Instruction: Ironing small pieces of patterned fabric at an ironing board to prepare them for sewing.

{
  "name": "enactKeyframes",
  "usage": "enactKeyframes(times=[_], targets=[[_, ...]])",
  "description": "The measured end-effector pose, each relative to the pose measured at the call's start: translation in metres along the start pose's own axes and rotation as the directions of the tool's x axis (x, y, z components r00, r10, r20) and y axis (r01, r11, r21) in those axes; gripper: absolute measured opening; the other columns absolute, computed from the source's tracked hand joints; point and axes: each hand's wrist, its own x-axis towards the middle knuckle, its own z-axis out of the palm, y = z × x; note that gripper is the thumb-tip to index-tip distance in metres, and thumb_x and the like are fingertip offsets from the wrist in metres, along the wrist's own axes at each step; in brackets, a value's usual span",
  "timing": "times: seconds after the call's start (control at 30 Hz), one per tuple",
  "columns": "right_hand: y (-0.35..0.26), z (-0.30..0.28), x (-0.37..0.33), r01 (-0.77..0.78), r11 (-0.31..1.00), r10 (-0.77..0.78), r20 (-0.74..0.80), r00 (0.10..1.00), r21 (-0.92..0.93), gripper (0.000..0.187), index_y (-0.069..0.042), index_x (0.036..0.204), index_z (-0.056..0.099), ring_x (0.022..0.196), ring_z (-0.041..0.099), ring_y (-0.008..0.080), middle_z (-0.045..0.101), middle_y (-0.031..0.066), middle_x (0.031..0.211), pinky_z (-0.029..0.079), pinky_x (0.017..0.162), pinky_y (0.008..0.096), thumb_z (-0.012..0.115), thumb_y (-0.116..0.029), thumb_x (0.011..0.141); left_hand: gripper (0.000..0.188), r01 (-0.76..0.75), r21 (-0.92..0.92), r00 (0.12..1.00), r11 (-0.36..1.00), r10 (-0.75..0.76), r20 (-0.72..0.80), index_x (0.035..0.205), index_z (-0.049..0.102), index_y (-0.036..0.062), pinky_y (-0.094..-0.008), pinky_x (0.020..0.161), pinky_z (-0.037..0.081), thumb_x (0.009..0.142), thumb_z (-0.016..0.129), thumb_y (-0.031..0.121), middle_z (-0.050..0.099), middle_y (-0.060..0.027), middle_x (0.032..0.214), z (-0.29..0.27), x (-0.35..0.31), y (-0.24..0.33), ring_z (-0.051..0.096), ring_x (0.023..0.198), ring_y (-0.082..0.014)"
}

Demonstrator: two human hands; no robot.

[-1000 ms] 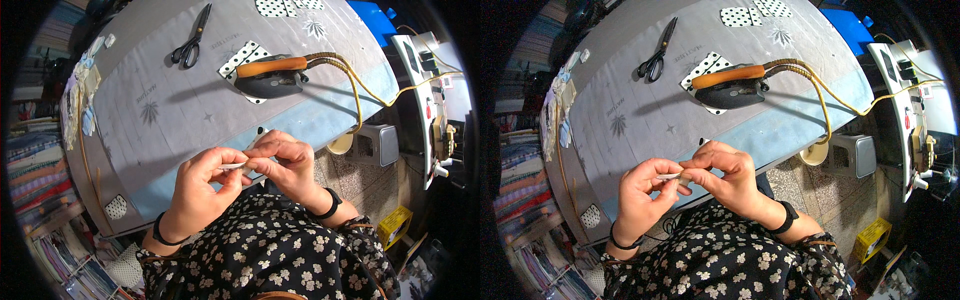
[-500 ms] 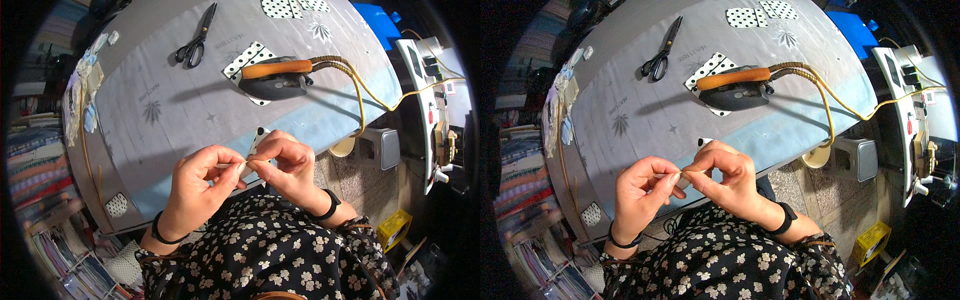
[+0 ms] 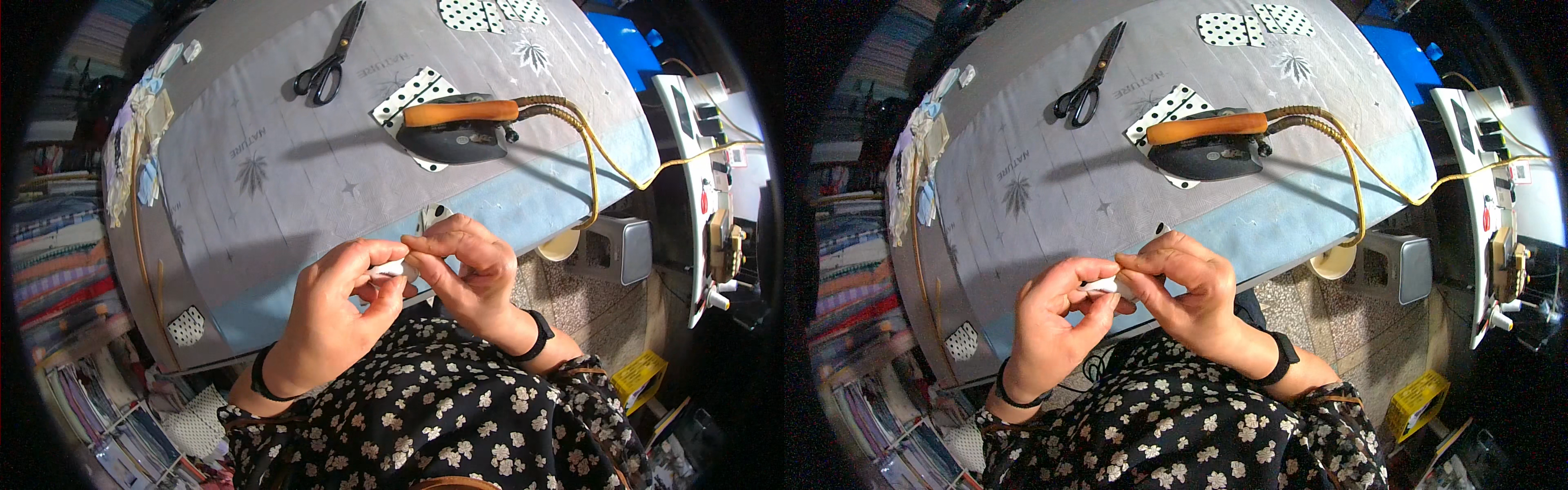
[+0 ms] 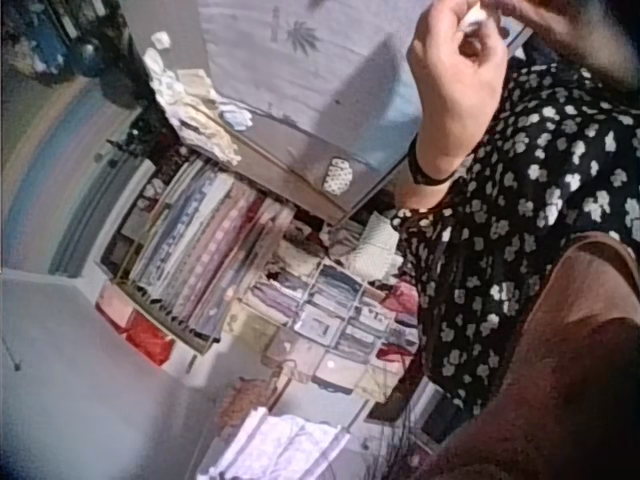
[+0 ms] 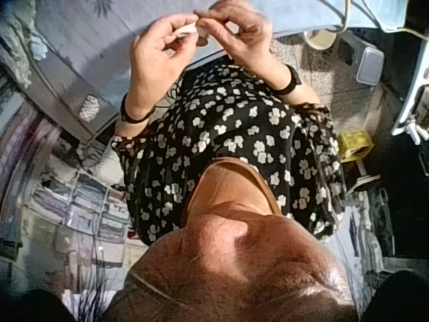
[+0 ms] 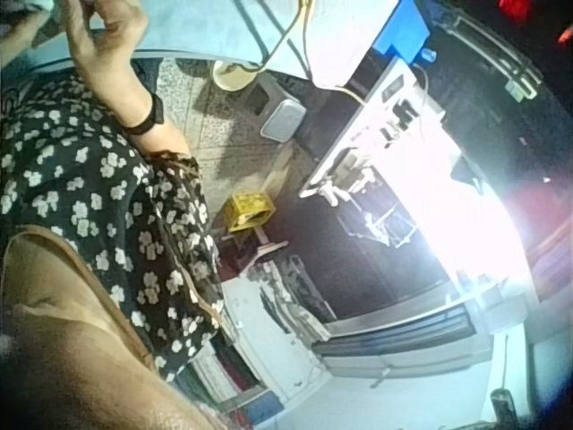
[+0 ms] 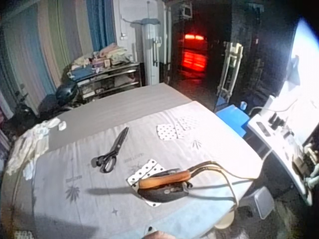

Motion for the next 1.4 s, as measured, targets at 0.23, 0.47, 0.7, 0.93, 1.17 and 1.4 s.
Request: enactKeyframes(times=[0.23,0.47,0.7,0.93,1.17,1.4], targets=[[-0.002,-0.005,0.0,0.011,0.999,-0.009,0.034,0.999,-0.035,0.006,0.002,0.086,0.071,0.066,0.06,0.013,0.064,0.0077,0.078,0.047,0.057,0.0249,0.074,0.001,0.081,0.01,0.105,-0.137,0.992,0.985,-0.113,-0.053,0.098,0.061,-0.0038,-0.0214,0.061,0.054,0.089,0.066,-0.002,0.069,-0.0075,0.088,0.002,-0.001,-0.002,0.071,0.075,-0.0119],[-0.003,-0.011,-0.004,-0.009,0.999,0.007,0.05,0.999,0.047,0.008,0.001,0.087,0.071,0.067,0.058,0.0121,0.063,0.0066,0.08,0.046,0.058,0.0245,0.075,-0.001,0.081,0.005,0.057,-0.114,0.997,0.992,-0.062,-0.041,0.096,0.062,-0.0026,-0.0213,0.058,0.052,0.091,0.064,-0.002,0.069,-0.0057,0.086,0.004,-0.001,0.0,0.07,0.071,-0.0103],[-0.006,-0.018,-0.004,0.001,0.997,-0.006,0.076,0.997,0.071,0.009,0.001,0.088,0.072,0.069,0.06,0.0136,0.064,0.0078,0.081,0.048,0.06,0.0255,0.076,0.0,0.08,0.011,0.006,0.086,0.997,0.996,0.001,-0.079,0.097,0.063,-0.0006,-0.0225,0.057,0.052,0.087,0.066,-0.004,0.068,-0.0064,0.086,0.006,0.002,0.0,0.068,0.072,-0.012],[-0.005,-0.014,0.001,0.069,0.99,-0.067,0.02,0.998,-0.126,0.011,0.001,0.088,0.073,0.069,0.065,0.0178,0.066,0.0094,0.079,0.052,0.061,0.0279,0.077,0.003,0.078,0.013,0.039,-0.016,0.998,0.999,-0.04,-0.048,0.099,0.06,-0.0022,-0.0251,0.063,0.057,0.087,0.063,-0.006,0.068,-0.0093,0.091,0.015,0.002,0.005,0.072,0.079,-0.0153],[-0.007,-0.009,0.001,0.02,0.99,-0.017,0.023,1.0,-0.138,0.008,0.003,0.083,0.069,0.07,0.061,0.0174,0.064,0.0088,0.079,0.048,0.063,0.0274,0.075,0.005,0.078,0.013,0.16,-0.129,0.987,0.979,-0.162,-0.006,0.102,0.058,-0.0037,-0.0217,0.064,0.055,0.09,0.063,-0.005,0.069,-0.0085,0.09,0.006,0.004,-0.001,0.072,0.079,-0.0135],[-0.004,-0.007,0.001,0.007,0.998,-0.004,0.041,0.999,-0.058,0.008,0.003,0.082,0.067,0.07,0.06,0.0175,0.063,0.0085,0.079,0.046,0.064,0.0276,0.074,0.005,0.077,0.012,0.11,-0.183,0.994,0.977,-0.113,-0.007,0.101,0.059,-0.0045,-0.0201,0.063,0.054,0.09,0.063,-0.005,0.068,-0.0063,0.089,0.001,0.001,-0.003,0.071,0.077,-0.0124]])
